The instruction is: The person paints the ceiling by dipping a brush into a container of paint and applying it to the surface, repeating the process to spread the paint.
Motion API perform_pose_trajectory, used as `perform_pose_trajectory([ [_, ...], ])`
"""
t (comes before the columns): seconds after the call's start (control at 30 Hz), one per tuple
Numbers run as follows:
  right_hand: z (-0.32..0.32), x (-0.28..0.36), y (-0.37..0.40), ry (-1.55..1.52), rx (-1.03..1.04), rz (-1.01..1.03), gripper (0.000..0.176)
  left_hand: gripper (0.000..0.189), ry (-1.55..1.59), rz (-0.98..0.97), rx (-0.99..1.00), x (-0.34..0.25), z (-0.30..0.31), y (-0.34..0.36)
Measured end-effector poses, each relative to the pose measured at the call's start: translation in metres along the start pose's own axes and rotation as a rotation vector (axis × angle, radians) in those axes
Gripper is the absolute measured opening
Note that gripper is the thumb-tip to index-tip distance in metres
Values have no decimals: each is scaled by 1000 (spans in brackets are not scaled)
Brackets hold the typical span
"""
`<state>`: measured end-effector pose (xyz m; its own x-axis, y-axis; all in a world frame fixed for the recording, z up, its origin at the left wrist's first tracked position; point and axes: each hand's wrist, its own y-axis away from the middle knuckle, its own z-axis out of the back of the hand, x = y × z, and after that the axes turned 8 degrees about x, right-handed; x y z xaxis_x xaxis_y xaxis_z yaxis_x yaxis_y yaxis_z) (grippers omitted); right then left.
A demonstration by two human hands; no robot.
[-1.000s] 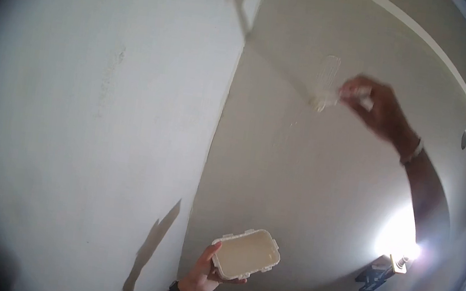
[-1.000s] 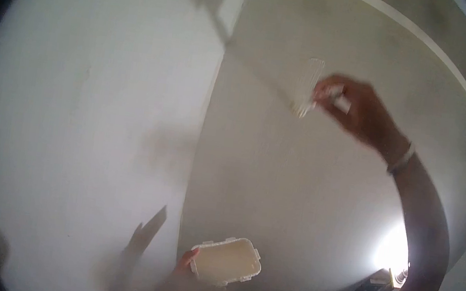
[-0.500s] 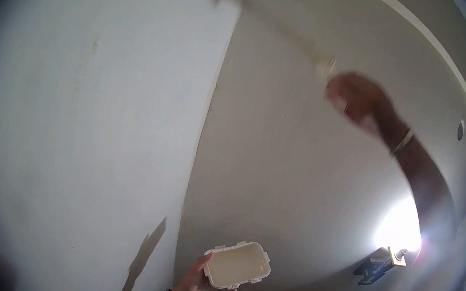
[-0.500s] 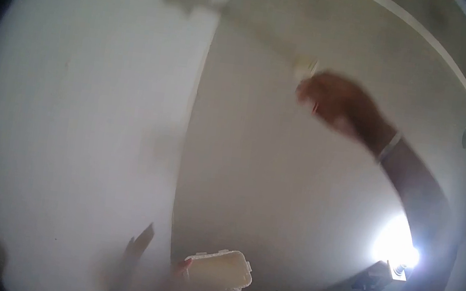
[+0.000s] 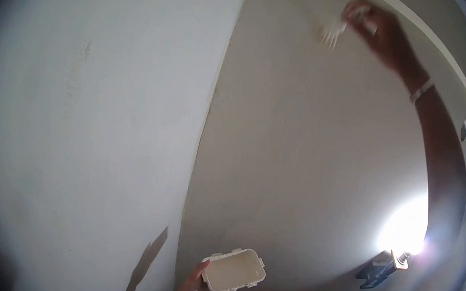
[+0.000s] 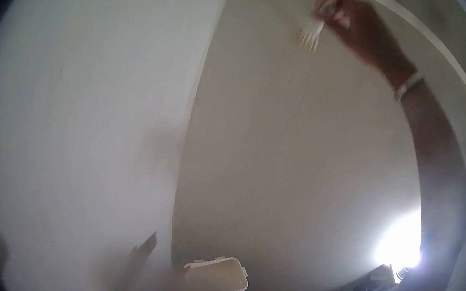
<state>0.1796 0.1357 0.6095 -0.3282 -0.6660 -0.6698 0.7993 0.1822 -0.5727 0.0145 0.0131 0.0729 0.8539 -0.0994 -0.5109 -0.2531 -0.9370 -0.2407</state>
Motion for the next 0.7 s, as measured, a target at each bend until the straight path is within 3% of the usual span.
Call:
perform_pose_trajectory([
  [0.03,10,3,-10,86,-134,-11,14,66,0,6,-1,-1,0,2],
  [0.13,28,12,-12,266,-253,75,13,66,-8,-12,-1,-3,2,3],
  [0.23,-7,6,17,252,-90,130,16,65,-9,16,7,0,9,3],
  [0.27,-23,26,34,180,-29,98,18,65,-17,19,-20,-1,7,4],
  [0.4,-85,94,115,211,193,345,19,64,-40,47,-72,-6,-4,9],
  [0.5,-109,135,136,-79,277,375,14,63,-27,48,-73,-13,-9,2],
  [0.57,-112,136,133,-283,385,309,13,63,-3,55,-65,-13,-6,1],
  [0.67,-96,116,103,-255,463,192,13,63,15,67,-49,-12,-4,0],
  [0.7,-90,100,90,-308,373,178,16,63,13,62,-47,-12,-4,0],
])
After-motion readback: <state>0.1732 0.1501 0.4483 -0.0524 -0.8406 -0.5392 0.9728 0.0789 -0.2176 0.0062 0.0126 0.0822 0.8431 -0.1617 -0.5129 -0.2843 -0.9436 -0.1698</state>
